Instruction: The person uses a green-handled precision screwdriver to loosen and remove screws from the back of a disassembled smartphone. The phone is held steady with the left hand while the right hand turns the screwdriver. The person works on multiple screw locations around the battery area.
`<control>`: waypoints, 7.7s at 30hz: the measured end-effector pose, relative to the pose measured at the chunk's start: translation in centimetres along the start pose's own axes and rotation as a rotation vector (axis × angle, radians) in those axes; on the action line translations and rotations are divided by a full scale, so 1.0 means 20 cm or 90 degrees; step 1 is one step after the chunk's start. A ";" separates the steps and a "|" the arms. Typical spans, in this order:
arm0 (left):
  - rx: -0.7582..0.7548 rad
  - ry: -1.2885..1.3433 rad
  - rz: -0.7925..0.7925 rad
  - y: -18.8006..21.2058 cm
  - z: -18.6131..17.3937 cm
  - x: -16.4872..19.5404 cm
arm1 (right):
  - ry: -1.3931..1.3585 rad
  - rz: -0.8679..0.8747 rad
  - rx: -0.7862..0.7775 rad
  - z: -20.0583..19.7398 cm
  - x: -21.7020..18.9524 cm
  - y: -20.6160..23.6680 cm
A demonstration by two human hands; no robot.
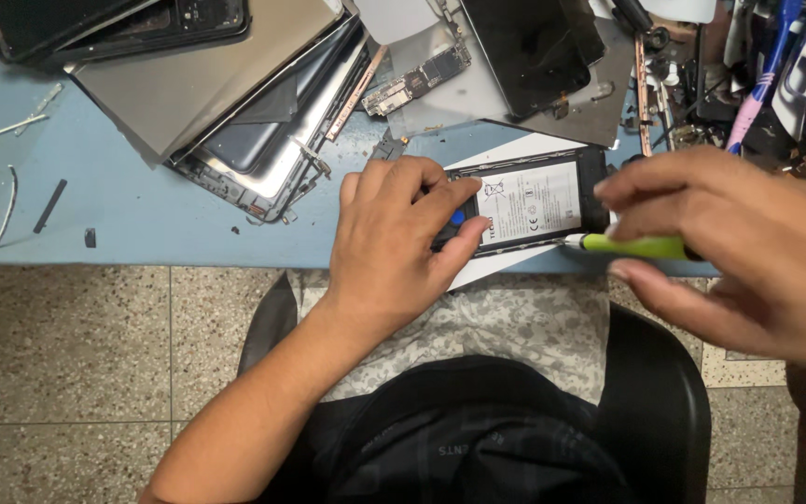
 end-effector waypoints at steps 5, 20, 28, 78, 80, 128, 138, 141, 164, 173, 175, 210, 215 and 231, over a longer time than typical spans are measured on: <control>-0.015 0.000 -0.003 0.00 0.01 -0.01 | 0.013 0.130 -0.105 0.05 0.08 0.01; -0.017 -0.001 0.002 0.00 0.01 0.00 | 0.190 0.214 -0.292 0.17 0.22 0.09; -0.016 0.001 0.005 0.00 0.01 -0.01 | 0.029 0.168 -0.197 0.12 0.17 0.07; 0.043 0.026 0.005 0.03 -0.01 -0.01 | -0.075 0.024 0.124 -0.05 0.19 -0.05; 0.060 0.039 -0.002 0.04 -0.01 -0.02 | -0.076 0.053 0.131 -0.04 0.20 -0.06; 0.041 0.025 -0.008 0.04 0.01 -0.02 | 0.024 0.002 -0.047 0.05 0.43 -0.12; 0.032 0.028 -0.005 0.04 0.01 -0.02 | 0.042 0.029 -0.063 0.09 0.55 -0.06; 0.032 0.030 -0.006 0.04 0.01 -0.02 | 0.057 0.060 -0.079 0.09 0.60 -0.01; 0.029 0.042 0.003 0.01 -0.02 0.01 | 0.131 0.112 0.004 -0.04 0.35 -0.17; 0.028 0.033 0.006 0.01 -0.02 0.01 | 0.098 -0.025 0.009 -0.05 0.25 -0.16; 0.029 0.031 0.006 0.01 -0.02 0.01 | 0.111 0.048 -0.003 -0.05 0.27 -0.16; 0.026 0.038 -0.004 0.01 -0.01 0.00 | 0.048 0.215 -0.030 -0.04 0.35 -0.16; 0.030 0.035 0.000 0.01 -0.02 0.01 | 0.100 0.096 -0.045 -0.04 0.34 -0.15; 0.023 0.043 0.000 0.01 -0.01 0.00 | 0.108 0.081 -0.029 -0.04 0.29 -0.15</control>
Point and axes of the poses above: each hand's wrist, its own y-axis away from the middle knuckle, its own z-axis out of the palm, x = y × z, the point moved 7 cm from there along -y, towards the middle knuckle, and after that the axes turned 7 degrees about z, right-handed, at the moved point
